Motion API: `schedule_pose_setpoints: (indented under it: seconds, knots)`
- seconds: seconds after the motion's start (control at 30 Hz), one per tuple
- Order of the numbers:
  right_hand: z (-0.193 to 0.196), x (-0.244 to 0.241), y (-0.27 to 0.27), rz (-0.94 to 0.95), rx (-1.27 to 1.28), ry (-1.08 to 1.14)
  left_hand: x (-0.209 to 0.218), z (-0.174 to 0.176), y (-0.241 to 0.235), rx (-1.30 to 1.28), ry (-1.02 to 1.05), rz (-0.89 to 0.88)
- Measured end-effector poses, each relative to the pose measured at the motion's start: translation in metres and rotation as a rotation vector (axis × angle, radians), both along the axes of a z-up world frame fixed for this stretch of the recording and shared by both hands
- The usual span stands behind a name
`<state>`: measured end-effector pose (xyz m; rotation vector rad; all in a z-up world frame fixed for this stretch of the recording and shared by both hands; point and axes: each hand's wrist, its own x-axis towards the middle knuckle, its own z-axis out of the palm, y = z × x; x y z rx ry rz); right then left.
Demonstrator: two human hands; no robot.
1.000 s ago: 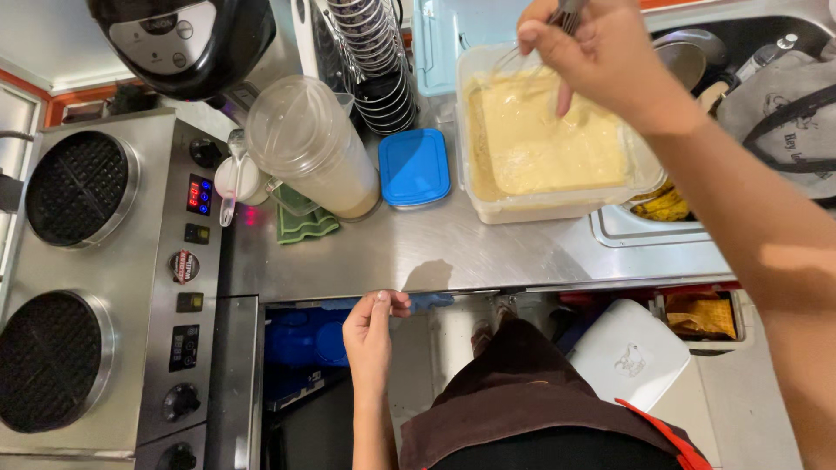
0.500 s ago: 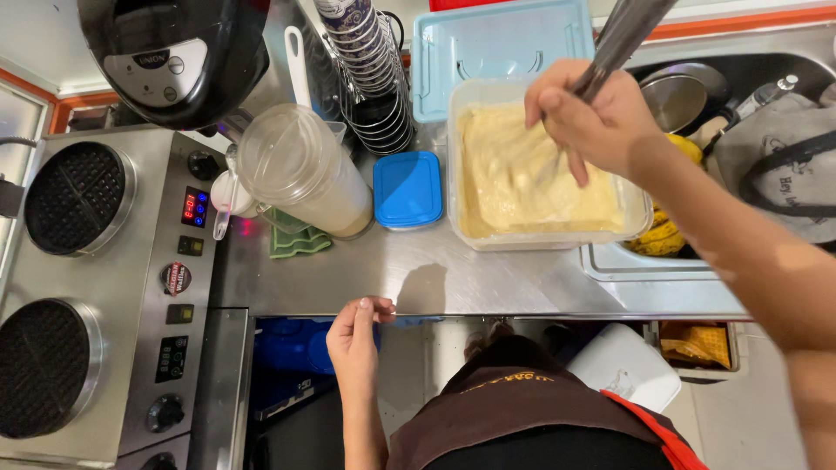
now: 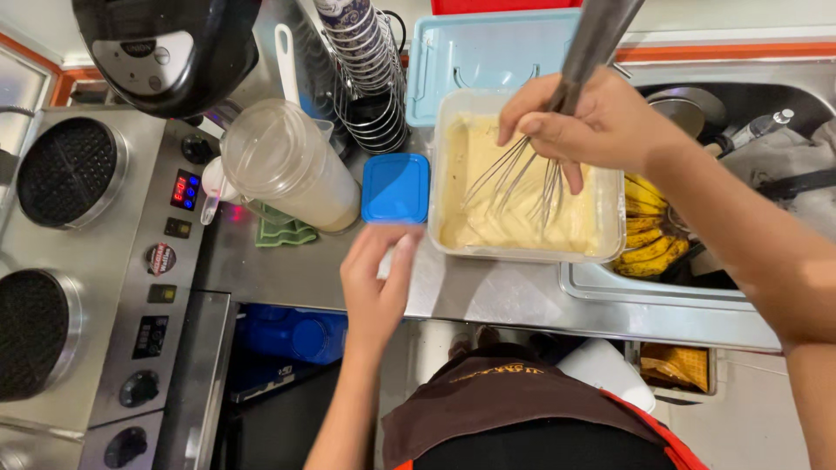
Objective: The person whisks a yellow batter in a clear plastic container using a metal whisk. They hold the container with one hand and whisk with the other, occasionally scraping the sides. The person briefly pauses to look around before resuming whisking and then sets the whisk down.
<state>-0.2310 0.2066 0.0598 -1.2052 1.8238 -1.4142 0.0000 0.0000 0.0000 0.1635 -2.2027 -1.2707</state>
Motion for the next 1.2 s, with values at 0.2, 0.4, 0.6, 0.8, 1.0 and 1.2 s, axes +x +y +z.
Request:
schedule_pose_setpoints:
  seconds: [0.2, 0.4, 0.6, 0.8, 1.0, 1.2]
  knots:
    - [0.047, -0.007, 0.001, 0.158, -0.183, 0.694, -0.106, 0.072, 0.013, -0.435, 0.088, -0.348]
    - [0.071, -0.007, 0.037, -0.251, 0.358, 1.192, -0.163, 0.108, 0.037, -0.415, 0.275, -0.581]
    - [0.05, -0.003, 0.053, -0.264, -0.126, 0.858, -0.168, 0.096, 0.058, -0.491, 0.237, -0.44]
    - [0.035, 0.024, 0.088, -0.447, -0.311, 0.634, -0.139, 0.119, 0.055, -0.439, 0.305, -0.357]
    - [-0.093, 0.036, 0.115, -0.818, -0.268, 0.302, -0.113, 0.095, 0.062, -0.121, 0.304, -0.163]
    - [-0.202, 0.039, 0.094, -0.779, -0.269, -0.397, -0.153, 0.038, 0.053, 0.138, 0.149, -0.241]
